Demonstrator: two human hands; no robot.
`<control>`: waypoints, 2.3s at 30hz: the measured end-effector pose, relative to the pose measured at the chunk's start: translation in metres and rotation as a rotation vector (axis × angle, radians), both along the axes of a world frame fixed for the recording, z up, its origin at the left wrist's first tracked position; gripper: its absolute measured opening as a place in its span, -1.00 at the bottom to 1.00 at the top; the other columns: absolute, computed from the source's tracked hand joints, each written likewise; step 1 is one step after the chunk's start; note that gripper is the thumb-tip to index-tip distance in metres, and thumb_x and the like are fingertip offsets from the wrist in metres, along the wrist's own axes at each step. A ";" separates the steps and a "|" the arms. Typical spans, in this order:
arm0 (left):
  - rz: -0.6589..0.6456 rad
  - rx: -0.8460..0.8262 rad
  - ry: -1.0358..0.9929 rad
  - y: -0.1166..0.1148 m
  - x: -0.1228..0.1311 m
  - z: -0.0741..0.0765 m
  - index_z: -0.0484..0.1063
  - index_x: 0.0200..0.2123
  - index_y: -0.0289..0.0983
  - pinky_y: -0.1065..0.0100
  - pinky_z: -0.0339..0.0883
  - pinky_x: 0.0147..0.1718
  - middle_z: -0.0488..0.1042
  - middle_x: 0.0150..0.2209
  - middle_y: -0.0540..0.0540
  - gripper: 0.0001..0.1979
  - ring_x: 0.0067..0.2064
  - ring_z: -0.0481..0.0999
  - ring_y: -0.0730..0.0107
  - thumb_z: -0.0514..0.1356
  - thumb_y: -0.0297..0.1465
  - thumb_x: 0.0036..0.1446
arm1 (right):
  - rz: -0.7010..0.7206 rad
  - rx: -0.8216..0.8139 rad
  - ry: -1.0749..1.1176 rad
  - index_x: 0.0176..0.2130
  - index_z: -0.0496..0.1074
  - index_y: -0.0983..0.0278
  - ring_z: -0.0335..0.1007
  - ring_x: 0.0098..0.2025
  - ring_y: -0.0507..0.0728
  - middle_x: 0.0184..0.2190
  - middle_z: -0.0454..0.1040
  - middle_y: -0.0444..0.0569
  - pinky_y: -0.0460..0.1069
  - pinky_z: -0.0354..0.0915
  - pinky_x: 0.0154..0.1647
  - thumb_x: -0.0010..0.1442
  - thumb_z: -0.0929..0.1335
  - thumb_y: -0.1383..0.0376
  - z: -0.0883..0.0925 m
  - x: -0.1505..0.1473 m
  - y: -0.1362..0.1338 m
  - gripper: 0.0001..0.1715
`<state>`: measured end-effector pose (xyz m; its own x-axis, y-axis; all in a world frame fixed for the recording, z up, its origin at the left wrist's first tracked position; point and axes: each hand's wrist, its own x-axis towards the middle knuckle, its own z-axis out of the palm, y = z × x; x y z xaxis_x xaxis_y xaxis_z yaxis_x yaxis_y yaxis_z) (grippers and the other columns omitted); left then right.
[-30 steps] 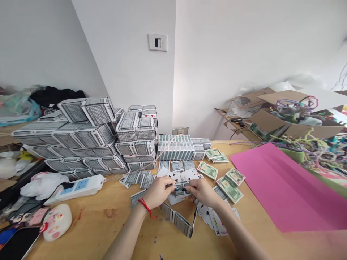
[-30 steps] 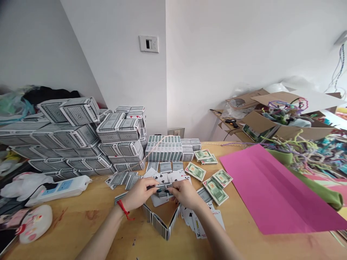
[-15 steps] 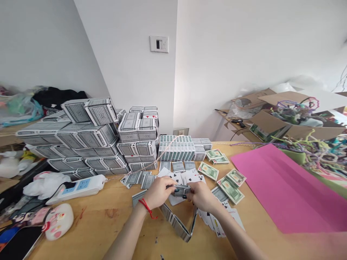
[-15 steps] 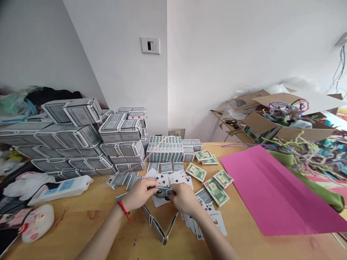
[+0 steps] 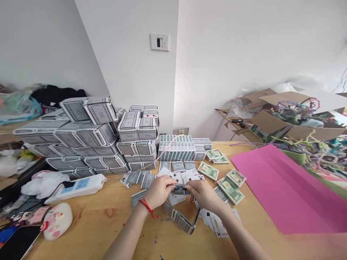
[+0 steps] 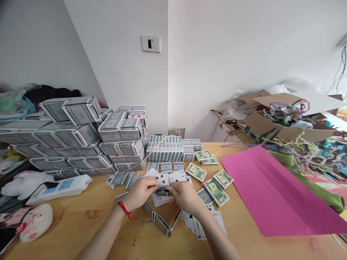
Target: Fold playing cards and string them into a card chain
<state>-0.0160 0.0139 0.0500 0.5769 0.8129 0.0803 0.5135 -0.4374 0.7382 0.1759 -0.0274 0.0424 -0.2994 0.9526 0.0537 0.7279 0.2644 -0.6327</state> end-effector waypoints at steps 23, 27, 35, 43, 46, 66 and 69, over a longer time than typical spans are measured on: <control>0.065 -0.003 0.037 0.003 -0.002 -0.009 0.47 -0.24 -0.21 0.31 0.26 -0.15 0.50 -0.21 -0.07 -0.72 -0.16 0.43 0.31 0.00 -0.49 0.06 | -0.314 -0.122 -0.083 -0.25 0.44 0.23 0.41 -0.46 0.07 -0.50 0.50 -0.10 -0.10 0.24 -0.48 0.14 0.17 0.17 -0.009 0.035 0.039 -0.66; 0.033 0.029 0.042 0.002 -0.003 -0.007 0.43 -0.17 -0.15 0.30 0.24 -0.11 0.48 -0.16 -0.04 -0.68 -0.12 0.41 0.33 -0.01 -0.50 0.07 | -0.397 -0.057 -0.216 -0.18 0.40 0.29 0.40 -0.25 0.16 -0.16 0.43 0.07 -0.04 0.23 -0.30 0.08 0.24 0.24 -0.013 0.034 0.067 -0.68; 0.029 0.079 0.088 0.001 -0.005 -0.009 0.43 -0.21 -0.16 0.29 0.25 -0.15 0.48 -0.21 -0.05 -0.76 -0.16 0.41 0.31 0.05 -0.41 0.06 | -0.428 -0.082 -0.371 -0.30 0.40 0.34 0.36 -0.22 0.31 -0.27 0.42 0.19 0.03 0.20 -0.35 -0.08 0.37 0.15 -0.026 0.020 0.098 -0.65; 0.064 0.103 0.108 0.000 -0.003 -0.006 0.45 -0.46 -0.21 0.35 0.26 -0.30 0.47 -0.36 -0.06 -0.79 -0.28 0.41 0.33 0.04 -0.32 0.07 | -0.397 -0.092 -0.246 -0.51 0.36 0.31 0.34 -0.41 0.16 -0.39 0.39 0.05 -0.07 0.12 -0.50 -0.23 0.42 0.14 -0.033 0.032 0.099 -0.69; 0.079 0.081 0.085 0.001 -0.005 -0.005 0.45 -0.47 -0.22 0.38 0.25 -0.34 0.46 -0.38 -0.06 -0.77 -0.32 0.41 0.35 0.03 -0.32 0.08 | -0.364 -0.101 -0.127 -0.61 0.28 0.28 0.27 -0.54 0.08 -0.60 0.32 -0.11 -0.10 0.06 -0.59 -0.20 0.40 0.14 -0.031 0.041 0.095 -0.70; 0.197 0.053 0.105 -0.003 -0.002 -0.003 0.38 -0.59 -0.26 0.45 0.19 -0.45 0.44 -0.51 -0.01 -0.85 -0.43 0.41 0.41 0.08 -0.41 -0.05 | -0.089 -0.425 1.012 -0.34 0.10 0.20 0.46 -0.41 0.14 -0.47 0.45 -0.13 0.05 0.36 -0.40 0.00 0.33 0.20 -0.036 0.019 0.013 -0.70; 0.197 0.035 0.202 -0.007 -0.001 0.000 0.39 -0.57 -0.26 0.44 0.16 -0.48 0.43 -0.54 -0.02 -0.82 -0.46 0.40 0.41 0.05 -0.40 -0.02 | -0.082 -0.396 1.019 -0.32 0.15 0.22 0.44 -0.38 0.13 -0.39 0.43 -0.10 0.05 0.36 -0.37 -0.05 0.37 0.19 -0.038 0.017 0.013 -0.66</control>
<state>-0.0170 0.0069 0.0501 0.4150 0.9097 0.0100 0.7262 -0.3379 0.5988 0.1926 -0.0143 0.0048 -0.2233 0.9719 -0.0746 -0.1784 -0.1160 -0.9771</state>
